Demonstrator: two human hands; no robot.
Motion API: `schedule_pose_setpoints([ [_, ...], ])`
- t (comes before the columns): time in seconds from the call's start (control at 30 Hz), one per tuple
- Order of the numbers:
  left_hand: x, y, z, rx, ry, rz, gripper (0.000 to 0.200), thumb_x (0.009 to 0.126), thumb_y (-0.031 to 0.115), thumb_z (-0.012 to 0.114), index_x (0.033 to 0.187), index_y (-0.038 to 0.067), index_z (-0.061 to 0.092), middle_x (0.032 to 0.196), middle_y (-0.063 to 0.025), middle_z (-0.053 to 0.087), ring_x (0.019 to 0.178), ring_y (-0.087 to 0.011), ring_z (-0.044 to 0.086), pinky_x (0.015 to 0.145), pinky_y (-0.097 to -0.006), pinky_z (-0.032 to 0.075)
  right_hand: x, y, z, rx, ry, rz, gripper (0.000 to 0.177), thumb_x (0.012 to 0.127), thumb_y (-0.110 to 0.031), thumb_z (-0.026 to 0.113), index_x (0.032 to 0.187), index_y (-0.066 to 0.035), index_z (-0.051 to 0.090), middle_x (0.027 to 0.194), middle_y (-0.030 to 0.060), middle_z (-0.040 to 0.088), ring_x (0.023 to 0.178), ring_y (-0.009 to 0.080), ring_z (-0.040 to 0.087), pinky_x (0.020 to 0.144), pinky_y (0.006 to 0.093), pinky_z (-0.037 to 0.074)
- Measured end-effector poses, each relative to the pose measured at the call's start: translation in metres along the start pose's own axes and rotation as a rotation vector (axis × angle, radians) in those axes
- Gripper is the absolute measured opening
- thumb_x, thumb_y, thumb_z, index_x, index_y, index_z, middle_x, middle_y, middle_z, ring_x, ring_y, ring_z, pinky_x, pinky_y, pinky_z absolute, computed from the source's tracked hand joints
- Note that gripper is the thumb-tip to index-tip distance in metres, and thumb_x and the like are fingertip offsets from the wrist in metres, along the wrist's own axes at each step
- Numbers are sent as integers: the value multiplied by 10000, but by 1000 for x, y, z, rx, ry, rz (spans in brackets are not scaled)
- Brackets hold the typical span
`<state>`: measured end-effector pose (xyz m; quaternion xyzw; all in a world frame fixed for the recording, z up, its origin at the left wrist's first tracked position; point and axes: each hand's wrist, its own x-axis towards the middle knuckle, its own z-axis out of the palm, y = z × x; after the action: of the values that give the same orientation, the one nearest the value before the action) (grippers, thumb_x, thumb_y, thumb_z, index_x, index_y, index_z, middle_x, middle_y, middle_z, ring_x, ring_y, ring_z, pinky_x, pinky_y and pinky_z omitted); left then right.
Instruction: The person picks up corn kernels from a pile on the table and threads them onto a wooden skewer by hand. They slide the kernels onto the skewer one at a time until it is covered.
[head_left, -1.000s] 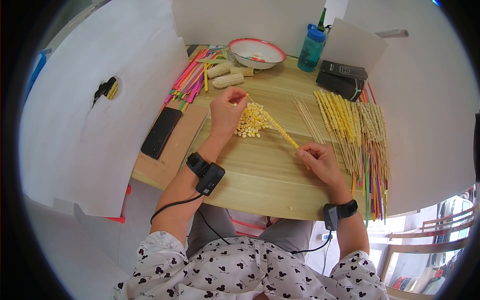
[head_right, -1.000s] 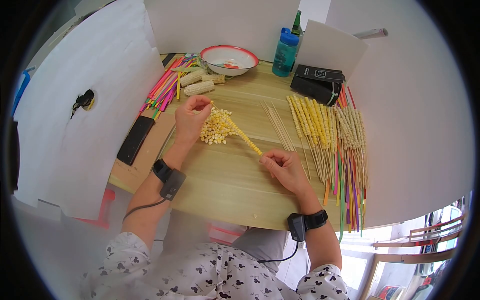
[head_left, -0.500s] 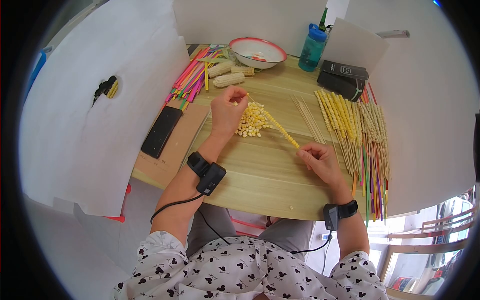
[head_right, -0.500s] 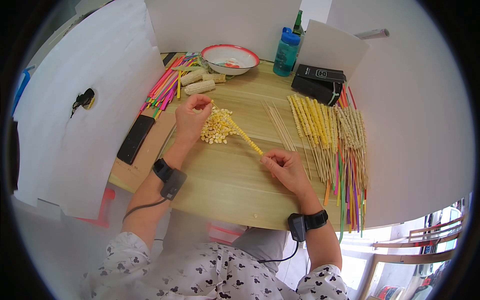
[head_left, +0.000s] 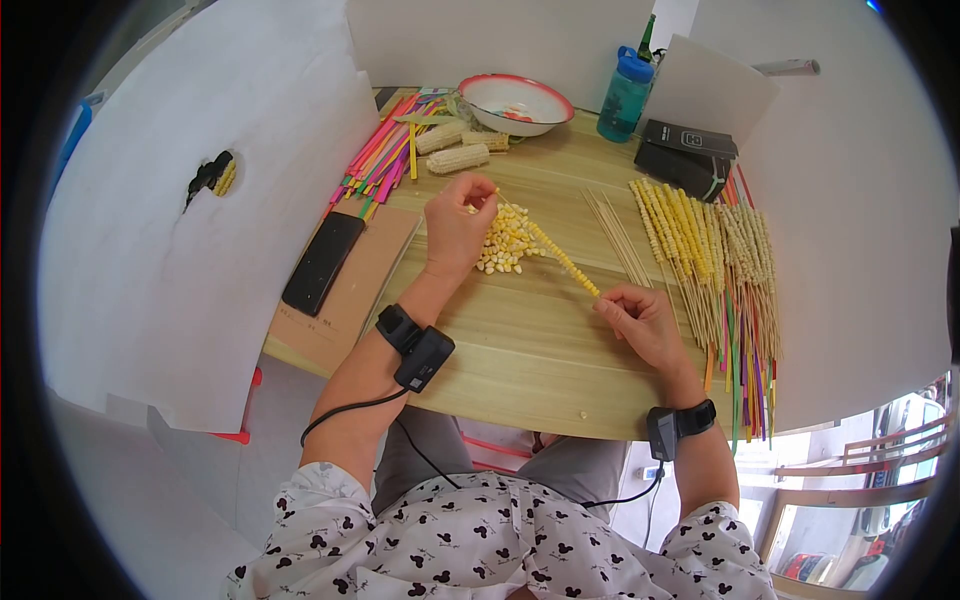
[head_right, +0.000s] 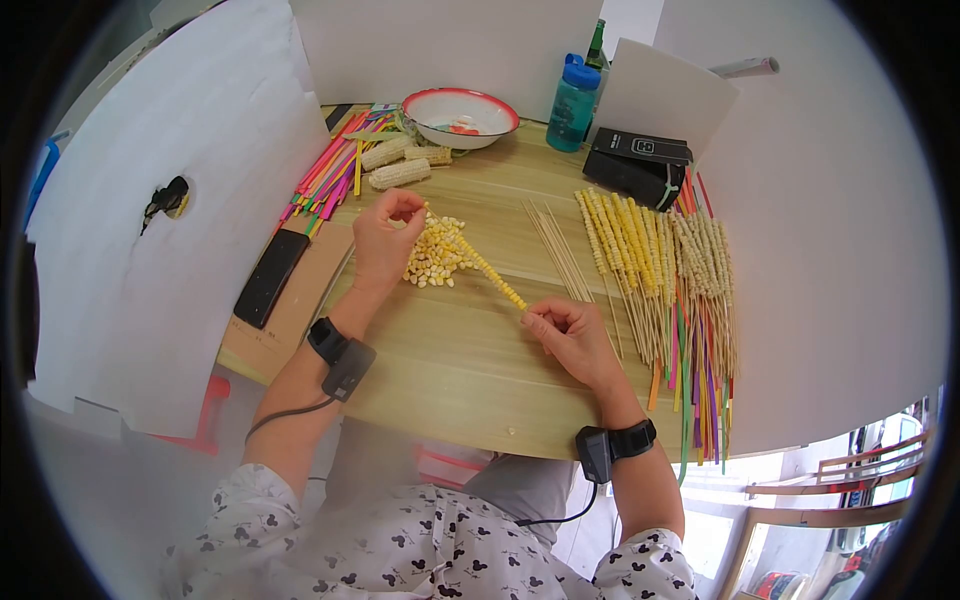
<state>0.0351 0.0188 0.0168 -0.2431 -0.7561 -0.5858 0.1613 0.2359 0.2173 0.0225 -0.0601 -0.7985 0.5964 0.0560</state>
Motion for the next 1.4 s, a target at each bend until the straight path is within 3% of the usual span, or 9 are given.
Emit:
schedule_pose_setpoints([
  [0.47, -4, -1, 4, 33, 17, 48, 92, 805, 29, 659, 894, 7, 649, 780, -48, 670, 716, -103, 612, 680, -248, 487, 0, 2, 1, -26, 5, -3, 162, 911, -168, 657, 866, -12, 663, 606, -75, 505, 530, -1, 417, 466, 192, 312],
  [0.77, -6, 0, 8, -78, 7, -40, 107, 817, 28, 663, 918, -5, 677, 818, -50, 696, 739, -92, 622, 704, -242, 496, 1, 4, 0, -68, 37, -23, 149, 908, -145, 644, 855, -7, 660, 604, -73, 507, 531, 1, 419, 470, 199, 312],
  [1.4, -18, 11, 17, -249, -186, -97, 132, 826, 3, 648, 950, -19, 688, 848, -18, 679, 788, -78, 600, 709, -226, 489, 2, 5, -1, -3, 53, -38, 152, 912, -159, 654, 900, -9, 665, 621, -72, 518, 536, -2, 421, 472, 188, 315],
])
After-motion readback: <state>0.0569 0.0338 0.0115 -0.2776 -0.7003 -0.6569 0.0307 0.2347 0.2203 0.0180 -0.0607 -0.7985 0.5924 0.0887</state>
